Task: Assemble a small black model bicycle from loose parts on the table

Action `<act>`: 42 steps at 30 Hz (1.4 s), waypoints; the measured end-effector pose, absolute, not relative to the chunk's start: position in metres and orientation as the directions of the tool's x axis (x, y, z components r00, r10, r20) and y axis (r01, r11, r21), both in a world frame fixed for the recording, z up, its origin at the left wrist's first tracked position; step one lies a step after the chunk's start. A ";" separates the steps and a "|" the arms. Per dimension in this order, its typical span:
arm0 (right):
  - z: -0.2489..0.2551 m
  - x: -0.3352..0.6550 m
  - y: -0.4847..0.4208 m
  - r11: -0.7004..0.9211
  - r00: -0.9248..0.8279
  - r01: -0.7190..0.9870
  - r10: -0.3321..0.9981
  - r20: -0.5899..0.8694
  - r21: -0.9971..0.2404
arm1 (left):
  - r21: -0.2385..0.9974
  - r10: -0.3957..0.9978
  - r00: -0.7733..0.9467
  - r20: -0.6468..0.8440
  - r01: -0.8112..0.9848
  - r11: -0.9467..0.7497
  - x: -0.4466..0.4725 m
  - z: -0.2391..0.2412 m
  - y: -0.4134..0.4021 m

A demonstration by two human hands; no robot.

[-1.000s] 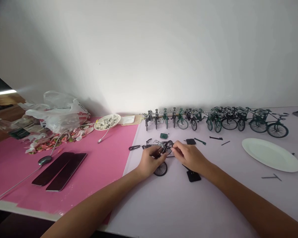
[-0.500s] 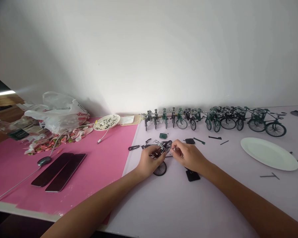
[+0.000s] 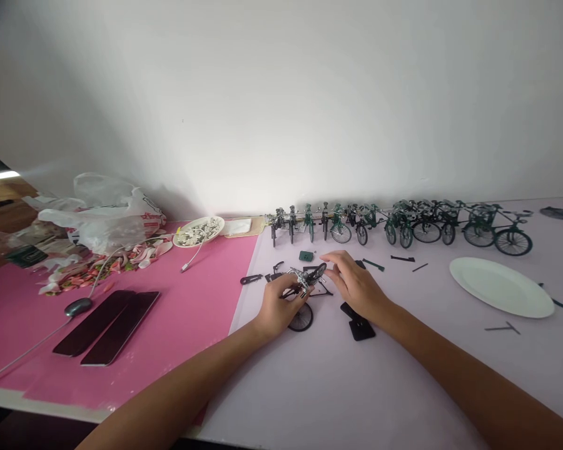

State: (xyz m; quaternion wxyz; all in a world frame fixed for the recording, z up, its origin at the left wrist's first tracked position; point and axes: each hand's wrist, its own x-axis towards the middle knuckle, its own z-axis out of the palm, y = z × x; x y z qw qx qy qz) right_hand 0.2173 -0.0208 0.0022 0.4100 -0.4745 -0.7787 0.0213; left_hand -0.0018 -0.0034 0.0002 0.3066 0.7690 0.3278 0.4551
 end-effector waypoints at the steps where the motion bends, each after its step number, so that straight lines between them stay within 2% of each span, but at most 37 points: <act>1: 0.001 0.218 -0.020 0.564 -0.230 0.705 0.755 0.614 -0.430 | 0.764 0.776 0.377 0.505 0.222 -0.606 -0.002 0.001 -0.004; 6: -0.001 0.219 -0.019 0.579 -0.243 0.656 0.770 0.590 -0.485 | 0.731 0.745 0.414 0.524 0.230 -0.642 -0.002 0.002 -0.005; 15: 0.003 0.215 -0.022 0.565 -0.178 0.666 0.754 0.632 -0.487 | 0.712 0.737 0.407 0.539 0.247 -0.657 -0.002 0.000 -0.003; 37: 0.004 0.213 -0.023 0.686 -0.207 0.615 0.616 0.760 -0.388 | 0.683 0.682 0.407 0.608 0.171 -0.710 -0.002 0.001 -0.002; 42: 0.008 0.206 -0.027 0.617 -0.080 0.653 0.633 0.770 -0.440 | 0.709 0.725 0.365 0.584 0.205 -0.675 -0.003 0.005 -0.003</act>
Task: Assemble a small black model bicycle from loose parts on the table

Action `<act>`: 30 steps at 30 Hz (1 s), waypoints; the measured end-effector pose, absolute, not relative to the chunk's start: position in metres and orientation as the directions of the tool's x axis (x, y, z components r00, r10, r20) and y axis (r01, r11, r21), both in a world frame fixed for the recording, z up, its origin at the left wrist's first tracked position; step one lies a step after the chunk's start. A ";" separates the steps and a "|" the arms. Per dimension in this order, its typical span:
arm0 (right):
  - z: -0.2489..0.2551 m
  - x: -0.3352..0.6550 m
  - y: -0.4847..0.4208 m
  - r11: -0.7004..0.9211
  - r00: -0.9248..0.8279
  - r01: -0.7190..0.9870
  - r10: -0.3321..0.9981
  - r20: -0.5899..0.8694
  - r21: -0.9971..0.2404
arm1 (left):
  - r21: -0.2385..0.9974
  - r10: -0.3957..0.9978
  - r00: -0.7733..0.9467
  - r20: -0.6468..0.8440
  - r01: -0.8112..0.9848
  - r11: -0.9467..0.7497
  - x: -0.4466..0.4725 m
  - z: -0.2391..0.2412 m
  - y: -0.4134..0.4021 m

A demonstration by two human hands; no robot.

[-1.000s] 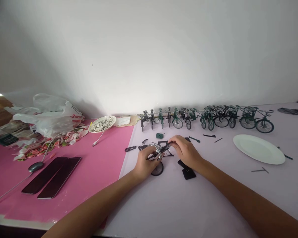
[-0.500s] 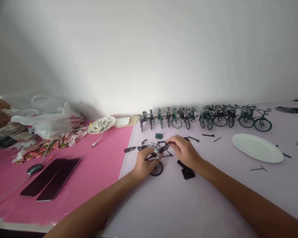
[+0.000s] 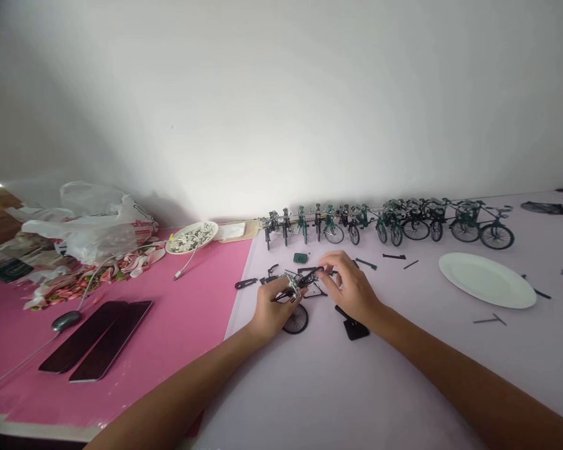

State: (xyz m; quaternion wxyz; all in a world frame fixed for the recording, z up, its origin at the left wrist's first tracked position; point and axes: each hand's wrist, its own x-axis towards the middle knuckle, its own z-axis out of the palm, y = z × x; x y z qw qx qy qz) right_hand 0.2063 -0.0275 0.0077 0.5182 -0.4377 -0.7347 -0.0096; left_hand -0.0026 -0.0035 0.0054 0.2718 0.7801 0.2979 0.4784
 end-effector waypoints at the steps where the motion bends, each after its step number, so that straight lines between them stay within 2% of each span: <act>1: 0.010 0.205 -0.029 0.590 -0.037 0.663 0.641 0.767 -0.462 | 0.712 0.727 0.354 0.588 0.199 -0.673 -0.003 0.006 -0.004; 3: 0.014 0.202 -0.033 0.548 -0.022 0.672 0.687 0.726 -0.499 | 0.710 0.723 0.338 0.602 0.188 -0.679 -0.003 0.008 -0.005; 5: 0.017 0.199 -0.035 0.529 -0.078 0.653 0.758 0.647 -0.541 | 0.696 0.713 0.327 0.621 0.189 -0.693 -0.003 0.009 -0.005; 9: 0.016 0.193 -0.037 0.517 -0.098 0.549 0.820 0.564 -0.656 | 0.681 0.699 0.304 0.647 0.181 -0.709 -0.004 0.009 -0.006; 16: 0.010 0.197 -0.033 0.527 -0.051 0.538 0.799 0.599 -0.657 | 0.689 0.718 0.295 0.630 0.213 -0.692 -0.004 0.010 -0.006; 25: 0.019 0.193 -0.037 0.417 -0.062 0.467 0.895 0.441 -0.780 | 0.694 0.718 0.316 0.620 0.205 -0.690 -0.004 0.009 -0.007; 30: 0.018 0.193 -0.037 0.437 -0.062 0.490 0.881 0.469 -0.755 | 0.697 0.726 0.328 0.605 0.223 -0.681 -0.003 0.006 -0.005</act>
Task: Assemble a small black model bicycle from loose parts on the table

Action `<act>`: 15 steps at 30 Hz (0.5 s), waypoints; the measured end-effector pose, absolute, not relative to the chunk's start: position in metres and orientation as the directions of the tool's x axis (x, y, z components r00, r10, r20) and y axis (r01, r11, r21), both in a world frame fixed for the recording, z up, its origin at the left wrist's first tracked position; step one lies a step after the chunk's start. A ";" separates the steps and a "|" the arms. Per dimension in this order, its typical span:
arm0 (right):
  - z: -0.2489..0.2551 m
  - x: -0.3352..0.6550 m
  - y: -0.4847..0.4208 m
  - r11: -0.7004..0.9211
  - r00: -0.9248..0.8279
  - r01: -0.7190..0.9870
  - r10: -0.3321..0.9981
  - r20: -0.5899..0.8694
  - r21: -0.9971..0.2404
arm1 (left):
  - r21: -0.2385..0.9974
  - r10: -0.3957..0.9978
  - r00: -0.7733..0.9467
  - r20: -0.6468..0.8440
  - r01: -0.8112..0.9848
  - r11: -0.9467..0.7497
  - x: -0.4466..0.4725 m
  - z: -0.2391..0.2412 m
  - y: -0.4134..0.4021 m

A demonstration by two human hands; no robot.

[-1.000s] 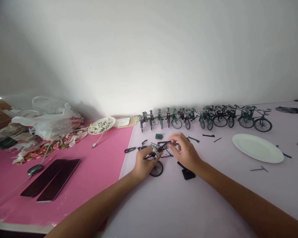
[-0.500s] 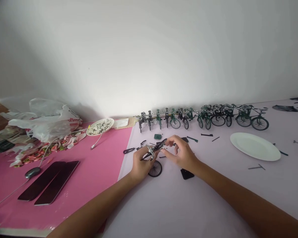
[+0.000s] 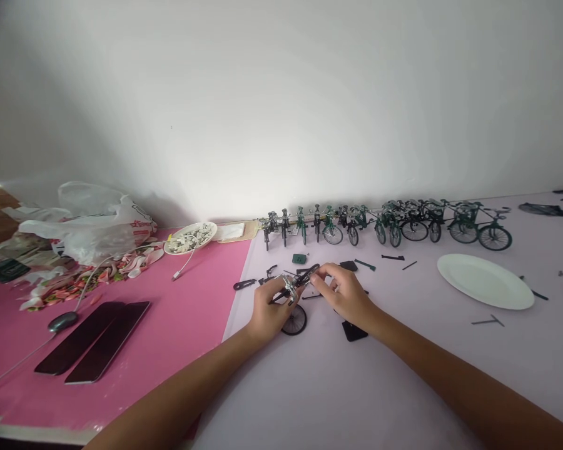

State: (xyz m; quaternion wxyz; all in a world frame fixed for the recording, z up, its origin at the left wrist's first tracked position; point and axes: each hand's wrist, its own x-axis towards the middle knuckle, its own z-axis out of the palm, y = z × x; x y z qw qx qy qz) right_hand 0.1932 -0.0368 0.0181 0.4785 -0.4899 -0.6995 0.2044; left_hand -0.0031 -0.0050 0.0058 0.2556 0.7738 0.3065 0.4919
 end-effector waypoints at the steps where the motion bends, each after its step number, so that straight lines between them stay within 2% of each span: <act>1: 0.017 0.194 -0.036 0.448 -0.052 0.505 0.869 0.492 -0.738 | 0.701 0.729 0.328 0.600 0.224 -0.677 -0.003 0.006 -0.005; 10: 0.002 0.209 -0.026 0.530 -0.022 0.680 0.705 0.708 -0.507 | 0.752 0.767 0.316 0.559 0.198 -0.629 -0.002 0.004 -0.003; 15: 0.000 0.218 -0.019 0.573 -0.140 0.668 0.723 0.677 -0.474 | 0.756 0.775 0.320 0.545 0.212 -0.619 -0.002 0.000 -0.001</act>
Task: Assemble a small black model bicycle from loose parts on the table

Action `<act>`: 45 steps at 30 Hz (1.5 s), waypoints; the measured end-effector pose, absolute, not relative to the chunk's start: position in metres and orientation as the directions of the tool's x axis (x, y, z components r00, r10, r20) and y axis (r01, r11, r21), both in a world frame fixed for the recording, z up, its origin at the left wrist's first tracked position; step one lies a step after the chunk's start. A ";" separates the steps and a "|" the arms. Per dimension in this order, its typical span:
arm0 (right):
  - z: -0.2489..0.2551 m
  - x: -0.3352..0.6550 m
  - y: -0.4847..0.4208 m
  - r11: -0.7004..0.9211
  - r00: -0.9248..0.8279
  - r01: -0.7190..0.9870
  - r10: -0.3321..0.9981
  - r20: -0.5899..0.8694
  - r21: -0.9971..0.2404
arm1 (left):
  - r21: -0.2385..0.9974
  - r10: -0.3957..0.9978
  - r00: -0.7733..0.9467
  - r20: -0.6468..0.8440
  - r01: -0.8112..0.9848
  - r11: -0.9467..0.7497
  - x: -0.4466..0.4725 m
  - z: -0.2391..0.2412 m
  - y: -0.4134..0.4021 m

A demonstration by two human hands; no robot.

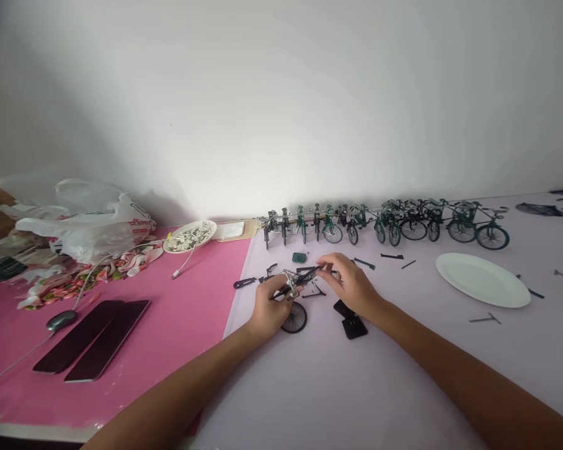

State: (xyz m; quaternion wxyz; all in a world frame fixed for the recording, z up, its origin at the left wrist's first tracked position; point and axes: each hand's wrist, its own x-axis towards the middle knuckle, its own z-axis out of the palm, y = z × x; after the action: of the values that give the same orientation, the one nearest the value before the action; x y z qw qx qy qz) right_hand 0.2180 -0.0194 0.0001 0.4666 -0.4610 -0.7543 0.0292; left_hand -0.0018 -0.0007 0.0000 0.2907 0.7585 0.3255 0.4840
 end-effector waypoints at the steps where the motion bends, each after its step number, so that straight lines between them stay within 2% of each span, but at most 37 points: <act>1: -0.001 0.219 -0.018 0.578 -0.157 0.668 0.726 0.670 -0.469 | 0.758 0.778 0.320 0.541 0.215 -0.615 -0.002 0.000 -0.001; 20: -0.003 0.215 -0.020 0.582 -0.093 0.652 0.698 0.710 -0.486 | 0.766 0.796 0.317 0.515 0.247 -0.594 -0.002 0.001 -0.001; 26: 0.003 0.211 -0.024 0.672 -0.257 0.652 0.631 0.732 -0.351 | 0.846 0.853 0.306 0.423 0.205 -0.493 -0.001 -0.002 0.003; 34: 0.007 0.209 -0.022 0.715 -0.259 0.644 0.539 0.802 -0.273 | 0.924 0.880 0.365 0.303 0.115 -0.365 0.000 0.003 0.000; 37: 0.007 0.208 -0.022 0.717 -0.253 0.635 0.545 0.799 -0.288 | 0.935 0.888 0.365 0.280 0.105 -0.338 0.001 0.005 -0.001; 45: -0.004 0.211 -0.020 0.708 -0.255 0.596 0.614 0.747 -0.379 | 0.845 0.863 0.353 0.362 0.266 -0.464 0.002 0.003 0.001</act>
State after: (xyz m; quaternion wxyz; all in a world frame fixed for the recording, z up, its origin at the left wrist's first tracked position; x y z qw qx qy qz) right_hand 0.2105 -0.0204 -0.0035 0.4762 -0.3819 -0.7920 0.0093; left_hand 0.0019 0.0005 0.0029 0.3522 0.7433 0.3796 0.4235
